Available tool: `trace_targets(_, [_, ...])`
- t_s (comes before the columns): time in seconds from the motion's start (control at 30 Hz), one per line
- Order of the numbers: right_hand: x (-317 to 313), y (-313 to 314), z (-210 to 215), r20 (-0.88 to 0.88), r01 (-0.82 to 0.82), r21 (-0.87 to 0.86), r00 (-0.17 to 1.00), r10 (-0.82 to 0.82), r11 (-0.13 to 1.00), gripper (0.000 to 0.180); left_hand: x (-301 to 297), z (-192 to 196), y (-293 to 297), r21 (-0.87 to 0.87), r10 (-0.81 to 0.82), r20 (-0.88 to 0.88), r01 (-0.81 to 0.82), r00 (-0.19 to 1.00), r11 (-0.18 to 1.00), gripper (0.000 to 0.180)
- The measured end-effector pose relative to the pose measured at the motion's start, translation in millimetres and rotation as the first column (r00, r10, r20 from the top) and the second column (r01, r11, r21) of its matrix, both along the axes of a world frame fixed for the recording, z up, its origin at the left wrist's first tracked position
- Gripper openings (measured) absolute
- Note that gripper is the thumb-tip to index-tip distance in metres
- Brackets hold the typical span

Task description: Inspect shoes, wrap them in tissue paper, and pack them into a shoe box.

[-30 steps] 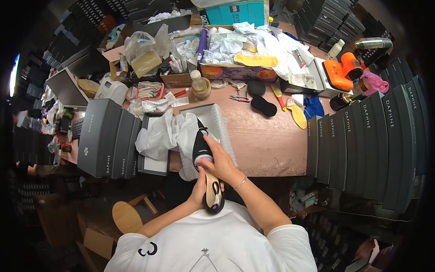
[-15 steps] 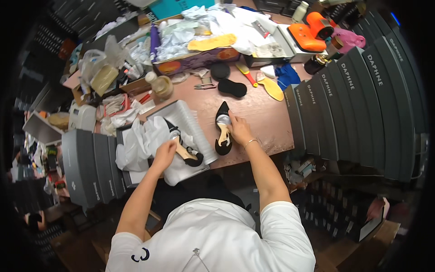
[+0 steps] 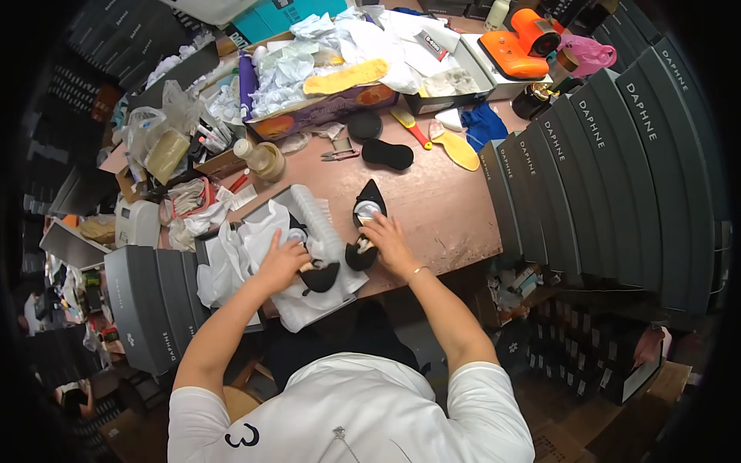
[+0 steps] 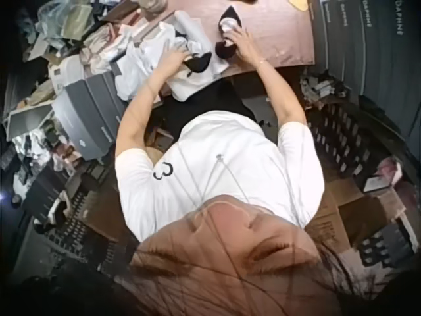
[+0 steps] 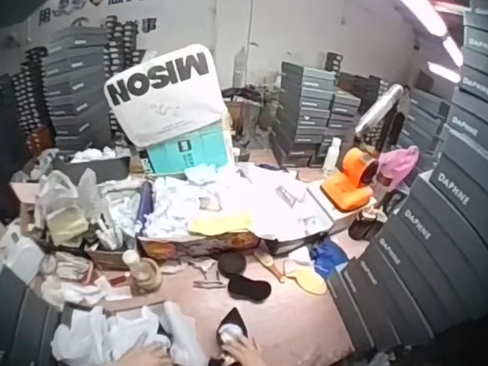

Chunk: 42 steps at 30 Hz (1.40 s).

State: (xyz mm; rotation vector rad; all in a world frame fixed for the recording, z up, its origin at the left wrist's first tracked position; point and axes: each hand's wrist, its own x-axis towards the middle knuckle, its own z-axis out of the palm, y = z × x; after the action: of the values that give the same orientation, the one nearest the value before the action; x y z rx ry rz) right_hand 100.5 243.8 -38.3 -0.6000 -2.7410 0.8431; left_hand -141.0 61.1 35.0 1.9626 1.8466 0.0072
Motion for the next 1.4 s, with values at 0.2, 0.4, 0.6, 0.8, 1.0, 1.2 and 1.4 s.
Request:
trace_targets(0.2, [4.1,20.8,144.4,-0.096,0.112,-0.651,0.969,-0.227,0.751,0.019,-29.4,106.0,35.0,0.096,0.337,0.775,-0.627,0.534,0.773,0.028])
trace_targets(0.4, [15.8,1.1,172.6,-0.162,-0.150,-0.851,0.987,0.021,0.504,0.032,28.7,156.4,8.5,-0.334,0.497,0.836,-0.500,0.235,0.799,0.021])
trace_targets(0.6, [24.4,-41.3,171.0,-0.217,-0.210,-0.912,0.976,0.021,0.351,0.032,86.8,136.9,-17.8,-0.468,0.467,0.879,-0.362,-0.096,0.806,0.020])
trace_targets(0.8, [30.3,-52.7,158.6,-0.213,-0.210,-0.944,0.977,0.014,0.255,0.032,92.1,119.2,-29.9,-0.489,0.488,0.867,-0.368,-0.102,0.791,0.019])
trace_targets(1.0, [18.8,-54.4,151.3,-0.198,-0.197,-0.944,0.980,0.021,0.266,0.033,81.1,111.9,-34.6,-0.488,0.498,0.864,-0.381,-0.079,0.785,0.020])
trace_targets(1.2, [0.5,-49.7,138.0,-0.198,-0.198,-0.977,0.980,0.006,0.074,0.047,68.5,110.2,-36.8,-0.519,0.469,0.855,-0.380,-0.224,0.766,0.023])
trace_targets(1.4, [-20.3,-49.8,135.9,-0.092,-0.118,-0.980,0.983,-0.161,-0.159,0.067,65.0,92.7,-27.4,-0.661,0.461,0.707,-0.271,-0.536,0.700,0.066])
